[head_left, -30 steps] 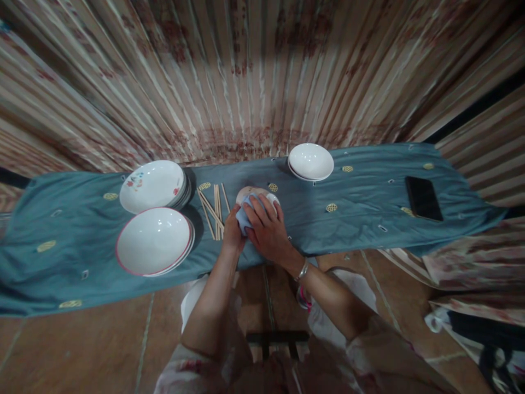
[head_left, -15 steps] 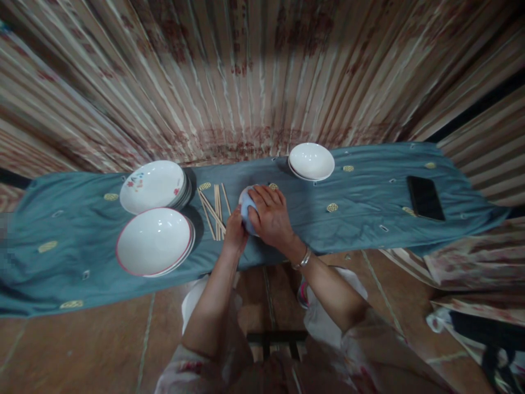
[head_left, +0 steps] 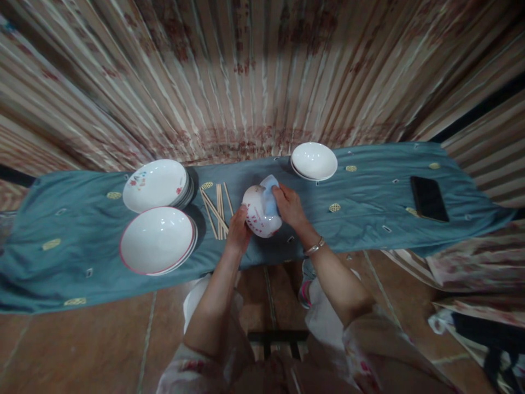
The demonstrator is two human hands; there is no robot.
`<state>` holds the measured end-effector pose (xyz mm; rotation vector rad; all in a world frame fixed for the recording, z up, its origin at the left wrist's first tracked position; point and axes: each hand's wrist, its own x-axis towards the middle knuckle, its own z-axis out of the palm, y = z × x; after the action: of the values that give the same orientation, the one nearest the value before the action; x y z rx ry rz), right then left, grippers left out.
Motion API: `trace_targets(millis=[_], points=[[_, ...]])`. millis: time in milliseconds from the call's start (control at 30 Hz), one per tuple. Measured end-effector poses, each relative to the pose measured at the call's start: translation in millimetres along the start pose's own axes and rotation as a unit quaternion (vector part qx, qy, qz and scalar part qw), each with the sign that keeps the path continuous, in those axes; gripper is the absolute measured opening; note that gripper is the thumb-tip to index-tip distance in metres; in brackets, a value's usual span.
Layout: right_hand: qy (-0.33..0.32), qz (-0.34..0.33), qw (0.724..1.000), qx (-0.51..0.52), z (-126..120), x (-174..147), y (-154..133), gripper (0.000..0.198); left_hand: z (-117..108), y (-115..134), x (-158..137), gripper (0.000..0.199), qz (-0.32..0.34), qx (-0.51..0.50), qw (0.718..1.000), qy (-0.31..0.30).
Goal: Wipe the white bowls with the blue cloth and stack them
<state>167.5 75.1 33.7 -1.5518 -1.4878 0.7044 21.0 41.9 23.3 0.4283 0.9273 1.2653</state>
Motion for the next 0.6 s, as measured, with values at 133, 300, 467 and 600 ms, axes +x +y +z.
trace_targets(millis=[133,300,467,600], points=[[0.000,0.061,0.996,0.059,-2,3,9,0.036,0,0,1,0.026,0.009,-0.004,1.000,0.004],[-0.006,0.095,0.991,0.097,-4,1,19,0.032,-1,-2,3,0.031,0.013,-0.008,1.000,0.001],[0.002,0.108,0.986,0.124,-4,-8,25,0.029,-1,-3,6,0.026,0.018,-0.028,0.999,0.017],[0.020,0.129,0.980,0.153,-2,-18,26,0.031,-1,-3,6,0.024,0.017,-0.038,0.999,0.029]])
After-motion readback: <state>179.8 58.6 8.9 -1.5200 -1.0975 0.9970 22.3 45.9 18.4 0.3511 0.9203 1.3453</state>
